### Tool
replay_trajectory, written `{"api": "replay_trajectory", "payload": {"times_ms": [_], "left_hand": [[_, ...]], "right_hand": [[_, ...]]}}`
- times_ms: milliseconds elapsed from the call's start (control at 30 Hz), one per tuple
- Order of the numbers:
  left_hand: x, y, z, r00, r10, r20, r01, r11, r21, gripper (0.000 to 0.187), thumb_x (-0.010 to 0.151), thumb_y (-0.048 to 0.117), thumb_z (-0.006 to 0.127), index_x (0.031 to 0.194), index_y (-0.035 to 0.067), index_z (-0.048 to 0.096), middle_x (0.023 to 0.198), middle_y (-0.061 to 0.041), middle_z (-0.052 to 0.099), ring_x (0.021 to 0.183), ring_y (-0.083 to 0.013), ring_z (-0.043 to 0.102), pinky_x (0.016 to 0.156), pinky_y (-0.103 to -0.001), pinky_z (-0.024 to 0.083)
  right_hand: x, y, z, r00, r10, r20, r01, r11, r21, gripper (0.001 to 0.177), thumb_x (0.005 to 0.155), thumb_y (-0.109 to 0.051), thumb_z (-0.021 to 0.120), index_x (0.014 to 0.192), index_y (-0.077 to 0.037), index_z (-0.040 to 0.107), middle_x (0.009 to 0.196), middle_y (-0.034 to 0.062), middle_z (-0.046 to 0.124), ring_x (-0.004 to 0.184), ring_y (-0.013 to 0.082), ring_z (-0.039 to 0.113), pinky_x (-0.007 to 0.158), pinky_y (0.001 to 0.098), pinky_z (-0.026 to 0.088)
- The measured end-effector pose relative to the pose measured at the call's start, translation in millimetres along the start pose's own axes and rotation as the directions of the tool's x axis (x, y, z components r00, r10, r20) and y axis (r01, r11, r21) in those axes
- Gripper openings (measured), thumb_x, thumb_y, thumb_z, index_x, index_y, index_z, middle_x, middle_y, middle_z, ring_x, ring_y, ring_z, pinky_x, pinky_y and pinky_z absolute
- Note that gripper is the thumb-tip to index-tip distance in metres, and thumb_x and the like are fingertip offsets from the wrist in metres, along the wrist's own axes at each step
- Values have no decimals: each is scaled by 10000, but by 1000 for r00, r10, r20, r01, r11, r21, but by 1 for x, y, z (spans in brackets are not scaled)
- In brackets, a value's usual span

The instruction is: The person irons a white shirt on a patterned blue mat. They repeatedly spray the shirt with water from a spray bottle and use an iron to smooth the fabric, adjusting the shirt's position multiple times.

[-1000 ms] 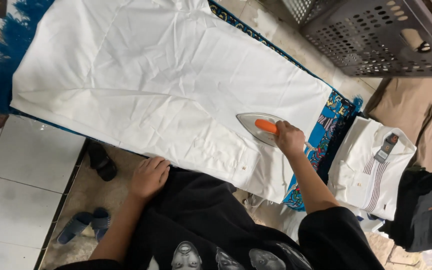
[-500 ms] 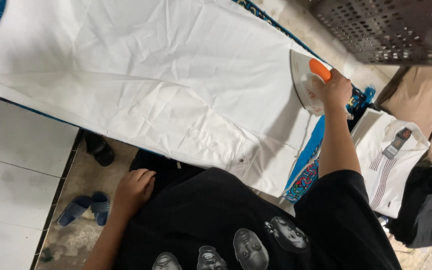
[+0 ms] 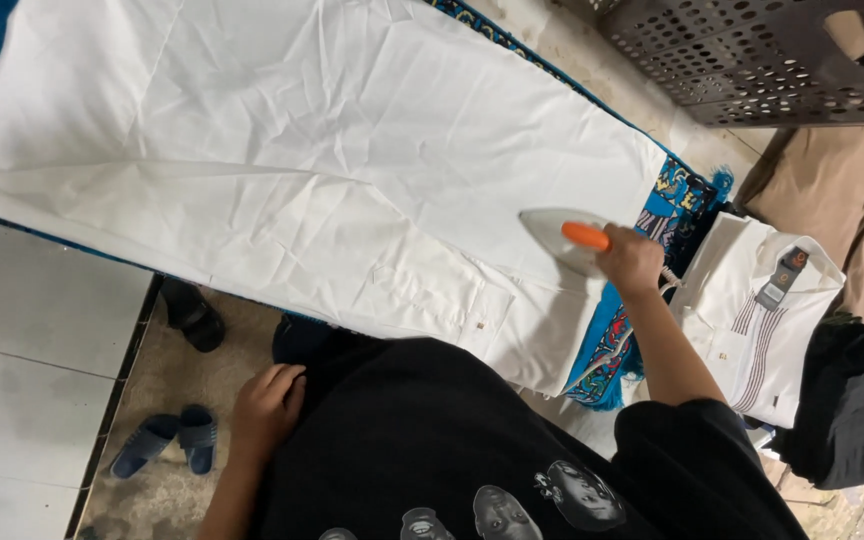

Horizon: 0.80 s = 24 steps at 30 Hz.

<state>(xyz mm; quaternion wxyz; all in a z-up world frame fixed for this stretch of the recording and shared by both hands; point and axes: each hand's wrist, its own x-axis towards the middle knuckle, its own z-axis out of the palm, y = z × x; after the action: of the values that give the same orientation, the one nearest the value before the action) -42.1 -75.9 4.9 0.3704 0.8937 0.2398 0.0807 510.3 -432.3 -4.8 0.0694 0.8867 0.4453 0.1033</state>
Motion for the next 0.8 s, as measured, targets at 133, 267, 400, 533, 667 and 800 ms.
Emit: {"api": "replay_trajectory", "payload": {"times_ms": [133,267,400,533,667,800], "left_hand": [[-24,-19,7,944,-304,125,310,950,-31,268,1001,234,602,1192,93,726,1090,-76,733,1013,-261,679,823,-407,540],[-48,-32,-3,630,-727,272,775,612,-159,396,999,340,573,1291,109,708,1262,-104,693,1167,-250,664,984,-399,522],[-91,-67,-2,329,-847,417,915,396,83,614,984,563,432,1389,160,656,1383,-131,674,1268,-342,637,992,-512,495],[-145,-97,9,152,-861,485,951,261,165,641,969,554,476,1430,135,626,1393,-212,670,1294,-417,618,1019,-528,484],[-177,-104,19,62,-864,500,948,208,242,722,971,622,436,1450,110,610,1438,-172,662,1328,-383,616,1059,-516,489],[-158,-95,19,126,-842,524,938,273,214,690,951,632,448,1387,142,660,1407,-118,701,1315,-341,648,1050,-458,500]], "right_hand": [[98,23,8,865,432,255,-410,902,-135,389,829,-544,716,786,-171,612,580,58,611,532,325,627,474,424,451],[155,16,-22,621,632,463,-714,700,2,166,850,-353,622,909,-209,678,722,22,601,655,264,590,590,419,495],[146,-19,-46,680,352,644,-500,864,55,430,820,-627,602,1041,-289,751,934,100,728,919,370,698,754,471,530],[92,-69,-64,606,66,793,-163,986,42,419,762,-398,647,1164,-299,713,945,111,773,932,370,726,787,460,564],[53,-92,-28,834,-92,544,32,992,119,148,790,-286,679,920,-230,638,659,4,637,584,277,612,524,398,477],[110,-95,5,930,46,364,-59,998,25,377,837,-531,722,941,-181,631,607,29,622,522,315,616,448,425,452]]}}
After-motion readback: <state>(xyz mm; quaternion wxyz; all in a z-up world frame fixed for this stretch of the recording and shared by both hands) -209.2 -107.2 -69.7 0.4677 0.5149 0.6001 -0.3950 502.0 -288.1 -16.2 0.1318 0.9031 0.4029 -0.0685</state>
